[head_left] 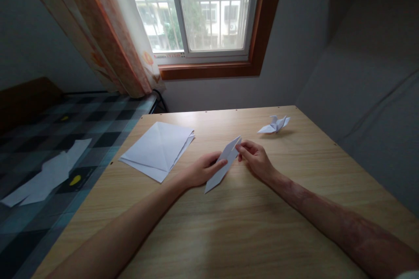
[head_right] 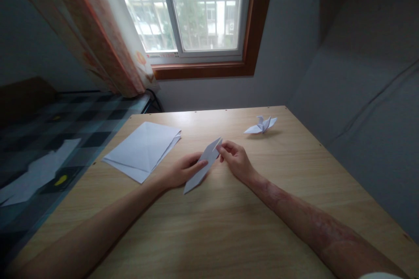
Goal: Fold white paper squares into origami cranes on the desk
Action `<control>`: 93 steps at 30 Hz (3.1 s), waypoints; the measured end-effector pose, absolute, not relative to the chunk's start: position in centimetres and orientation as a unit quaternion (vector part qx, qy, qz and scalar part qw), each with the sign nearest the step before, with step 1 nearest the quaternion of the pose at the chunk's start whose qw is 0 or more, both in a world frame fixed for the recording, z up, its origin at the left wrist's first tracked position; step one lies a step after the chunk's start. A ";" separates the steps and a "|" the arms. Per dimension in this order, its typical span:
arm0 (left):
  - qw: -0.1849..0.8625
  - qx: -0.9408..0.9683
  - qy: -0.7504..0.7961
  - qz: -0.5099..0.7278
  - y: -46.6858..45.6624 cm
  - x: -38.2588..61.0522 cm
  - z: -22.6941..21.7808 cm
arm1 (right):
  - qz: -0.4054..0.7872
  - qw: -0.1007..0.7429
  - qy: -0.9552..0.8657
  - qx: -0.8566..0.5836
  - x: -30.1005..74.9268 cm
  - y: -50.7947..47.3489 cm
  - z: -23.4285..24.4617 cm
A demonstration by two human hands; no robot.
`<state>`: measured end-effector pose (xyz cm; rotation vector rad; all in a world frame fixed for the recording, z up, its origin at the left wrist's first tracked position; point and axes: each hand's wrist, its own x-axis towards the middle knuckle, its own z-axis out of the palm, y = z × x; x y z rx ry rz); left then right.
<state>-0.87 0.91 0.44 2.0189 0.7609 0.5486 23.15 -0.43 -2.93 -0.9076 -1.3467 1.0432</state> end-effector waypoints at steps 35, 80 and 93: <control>0.493 0.784 0.320 0.200 0.9 -0.8 0.7 | 0.471 0.580 -0.529 -0.402 22.6 -0.5 -2.7; 0.489 0.788 0.328 0.182 1.2 -1.1 0.8 | 0.456 0.591 -0.502 -0.437 23.4 0.4 -3.3; 0.488 0.761 0.364 0.223 1.3 -1.3 1.1 | 0.456 0.580 -0.525 -0.425 23.1 0.2 -2.3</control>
